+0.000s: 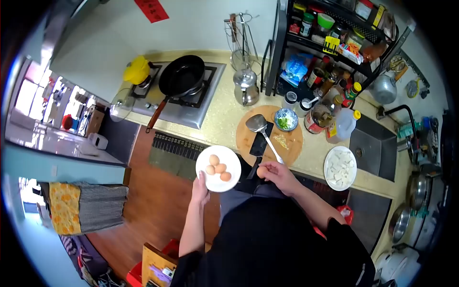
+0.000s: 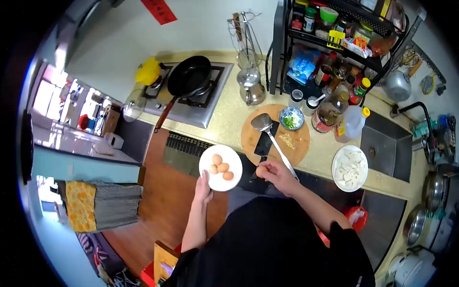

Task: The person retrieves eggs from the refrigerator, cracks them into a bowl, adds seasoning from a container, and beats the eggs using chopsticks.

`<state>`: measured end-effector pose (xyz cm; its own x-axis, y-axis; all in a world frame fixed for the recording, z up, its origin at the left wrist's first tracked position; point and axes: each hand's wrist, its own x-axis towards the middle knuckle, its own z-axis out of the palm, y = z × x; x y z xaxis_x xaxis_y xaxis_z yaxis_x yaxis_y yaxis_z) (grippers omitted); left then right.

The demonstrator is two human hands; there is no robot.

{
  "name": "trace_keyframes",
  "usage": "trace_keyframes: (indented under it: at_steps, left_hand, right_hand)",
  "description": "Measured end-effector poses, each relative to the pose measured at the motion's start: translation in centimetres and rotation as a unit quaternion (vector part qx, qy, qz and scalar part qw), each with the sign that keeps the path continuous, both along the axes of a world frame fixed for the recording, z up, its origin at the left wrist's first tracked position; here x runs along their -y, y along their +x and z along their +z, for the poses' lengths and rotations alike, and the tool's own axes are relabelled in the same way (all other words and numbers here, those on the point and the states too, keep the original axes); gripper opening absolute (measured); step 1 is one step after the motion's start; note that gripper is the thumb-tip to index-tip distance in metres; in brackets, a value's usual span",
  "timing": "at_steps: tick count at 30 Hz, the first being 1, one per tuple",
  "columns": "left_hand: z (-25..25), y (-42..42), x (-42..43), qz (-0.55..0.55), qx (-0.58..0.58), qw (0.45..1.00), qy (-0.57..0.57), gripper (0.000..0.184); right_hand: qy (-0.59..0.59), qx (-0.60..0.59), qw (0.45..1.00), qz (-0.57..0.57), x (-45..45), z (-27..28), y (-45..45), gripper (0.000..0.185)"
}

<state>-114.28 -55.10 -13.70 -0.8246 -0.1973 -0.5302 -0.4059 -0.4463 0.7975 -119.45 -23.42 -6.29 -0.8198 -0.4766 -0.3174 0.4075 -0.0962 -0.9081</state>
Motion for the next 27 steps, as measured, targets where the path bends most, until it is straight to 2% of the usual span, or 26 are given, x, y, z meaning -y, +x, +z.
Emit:
trace_keyframes:
  at_steps: [1, 3, 4, 6, 7, 8, 9, 10, 11, 13, 15, 19, 22, 24, 27]
  left_hand:
    - [-0.7, -2.1, 0.9, 0.013, 0.014, 1.000, -0.008, 0.059]
    - [-2.3, -7.5, 5.2, -0.075, 0.031, 0.997, -0.006, 0.053]
    - [-1.8, -9.6, 5.1, -0.052, 0.042, 0.998, -0.022, 0.051]
    - [-4.4, -13.4, 7.9, -0.118, 0.037, 0.991, -0.048, 0.054]
    - [-4.8, -15.3, 8.7, -0.154, 0.034, 0.986, -0.059, 0.056]
    - [-5.5, -17.0, 8.8, -0.129, 0.043, 0.990, -0.040, 0.055]
    - [-5.7, -18.8, 9.4, -0.150, 0.047, 0.986, -0.045, 0.055]
    - [-5.9, -20.1, 10.3, -0.173, 0.055, 0.982, -0.051, 0.055]
    - [-6.2, -21.4, 10.9, -0.191, 0.060, 0.978, -0.054, 0.055]
    - [-6.4, -23.8, 12.5, -0.251, 0.053, 0.965, -0.046, 0.051]
    - [-6.1, -25.1, 12.5, -0.234, 0.077, 0.968, -0.057, 0.047]
    - [-7.0, -27.0, 13.9, -0.288, 0.078, 0.953, -0.060, 0.047]
    - [-7.3, -27.6, 13.2, -0.273, 0.109, 0.955, -0.049, 0.046]
    - [-7.5, -27.9, 12.8, -0.289, 0.109, 0.950, -0.052, 0.045]
    - [-8.4, -28.2, 13.3, -0.307, 0.092, 0.946, -0.050, 0.045]
  right_hand:
    - [0.003, 0.007, 1.000, -0.026, 0.9, -0.6, -0.6, 0.025]
    - [-0.022, 0.079, 0.992, -0.097, 3.2, -2.7, -1.9, 0.024]
    - [-0.011, 0.066, 0.991, -0.118, 4.2, -3.3, -2.4, 0.023]
    - [0.010, 0.049, 0.984, -0.170, 6.7, -4.4, -2.9, 0.022]
    - [0.078, 0.006, 0.982, -0.174, 8.3, -4.8, -3.0, 0.022]
    - [0.149, -0.036, 0.972, -0.177, 10.1, -5.1, -3.6, 0.022]
    - [0.221, -0.074, 0.956, -0.178, 11.7, -5.3, -4.4, 0.022]
    - [0.295, -0.174, 0.923, -0.175, 13.2, -5.4, -5.5, 0.022]
    - [0.331, -0.226, 0.895, -0.195, 15.2, -7.5, -6.1, 0.020]
    - [0.459, -0.268, 0.823, -0.200, 18.3, -7.5, -7.9, 0.017]
    - [0.508, -0.283, 0.786, -0.211, 20.1, -9.8, -9.5, 0.014]
    - [0.563, -0.280, 0.742, -0.234, 22.4, -13.0, -10.5, 0.015]
    - [0.586, -0.260, 0.728, -0.242, 23.0, -14.2, -10.5, 0.016]
    - [0.585, -0.241, 0.738, -0.235, 23.0, -13.8, -10.5, 0.010]
    - [0.589, -0.247, 0.724, -0.259, 23.3, -13.9, -10.7, 0.010]
